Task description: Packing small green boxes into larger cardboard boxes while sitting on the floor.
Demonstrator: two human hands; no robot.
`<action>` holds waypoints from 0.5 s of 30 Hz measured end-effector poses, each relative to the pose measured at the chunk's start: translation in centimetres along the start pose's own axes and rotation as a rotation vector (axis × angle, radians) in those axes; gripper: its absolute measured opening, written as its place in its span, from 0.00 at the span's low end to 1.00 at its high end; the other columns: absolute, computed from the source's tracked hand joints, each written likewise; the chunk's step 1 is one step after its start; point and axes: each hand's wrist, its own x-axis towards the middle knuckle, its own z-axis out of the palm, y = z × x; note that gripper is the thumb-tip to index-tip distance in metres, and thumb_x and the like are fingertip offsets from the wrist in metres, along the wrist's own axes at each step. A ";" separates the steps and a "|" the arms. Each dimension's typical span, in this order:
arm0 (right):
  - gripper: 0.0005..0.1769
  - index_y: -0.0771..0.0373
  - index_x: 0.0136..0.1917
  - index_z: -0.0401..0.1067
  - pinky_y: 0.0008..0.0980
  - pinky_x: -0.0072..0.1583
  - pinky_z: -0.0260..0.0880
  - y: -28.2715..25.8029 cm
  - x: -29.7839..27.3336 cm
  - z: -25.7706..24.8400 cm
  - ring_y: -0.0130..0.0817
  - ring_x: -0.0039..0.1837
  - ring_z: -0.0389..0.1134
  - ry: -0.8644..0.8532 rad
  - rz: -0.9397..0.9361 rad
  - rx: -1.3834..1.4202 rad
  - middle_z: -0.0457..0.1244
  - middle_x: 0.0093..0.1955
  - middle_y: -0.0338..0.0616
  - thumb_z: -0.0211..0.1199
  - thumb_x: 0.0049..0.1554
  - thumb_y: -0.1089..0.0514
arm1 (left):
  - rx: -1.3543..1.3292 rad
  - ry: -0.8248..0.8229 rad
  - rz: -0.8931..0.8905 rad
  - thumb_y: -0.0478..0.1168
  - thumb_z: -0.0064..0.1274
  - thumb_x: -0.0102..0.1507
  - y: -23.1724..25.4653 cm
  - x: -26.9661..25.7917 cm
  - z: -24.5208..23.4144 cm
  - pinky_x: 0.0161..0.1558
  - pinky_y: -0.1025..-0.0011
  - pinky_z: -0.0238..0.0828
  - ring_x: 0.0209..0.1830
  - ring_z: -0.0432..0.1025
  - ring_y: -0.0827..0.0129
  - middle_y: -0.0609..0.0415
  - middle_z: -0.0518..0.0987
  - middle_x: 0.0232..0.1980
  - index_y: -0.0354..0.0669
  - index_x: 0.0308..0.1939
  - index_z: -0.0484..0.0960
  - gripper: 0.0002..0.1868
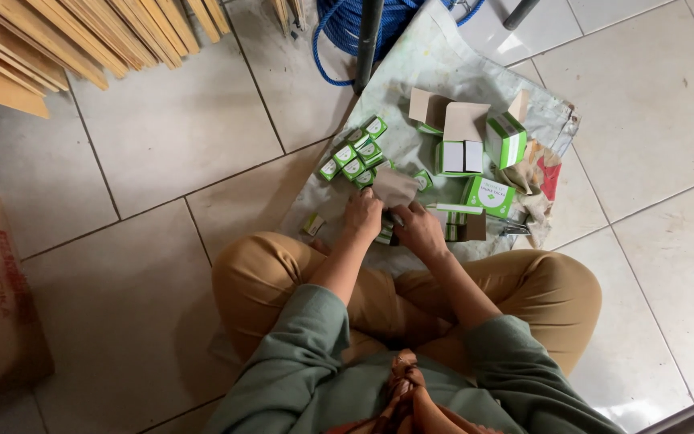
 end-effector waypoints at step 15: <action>0.14 0.62 0.49 0.70 0.41 0.41 0.71 0.6 0.2 1.2 0.46 0.40 0.69 -0.181 0.169 0.118 0.65 0.37 0.48 0.64 0.47 0.60 | -0.721 -0.045 -0.396 0.40 0.24 0.59 -1.2 2.0 2.5 0.52 0.50 0.66 0.59 0.63 0.41 0.33 0.61 0.64 0.33 0.65 0.59 0.30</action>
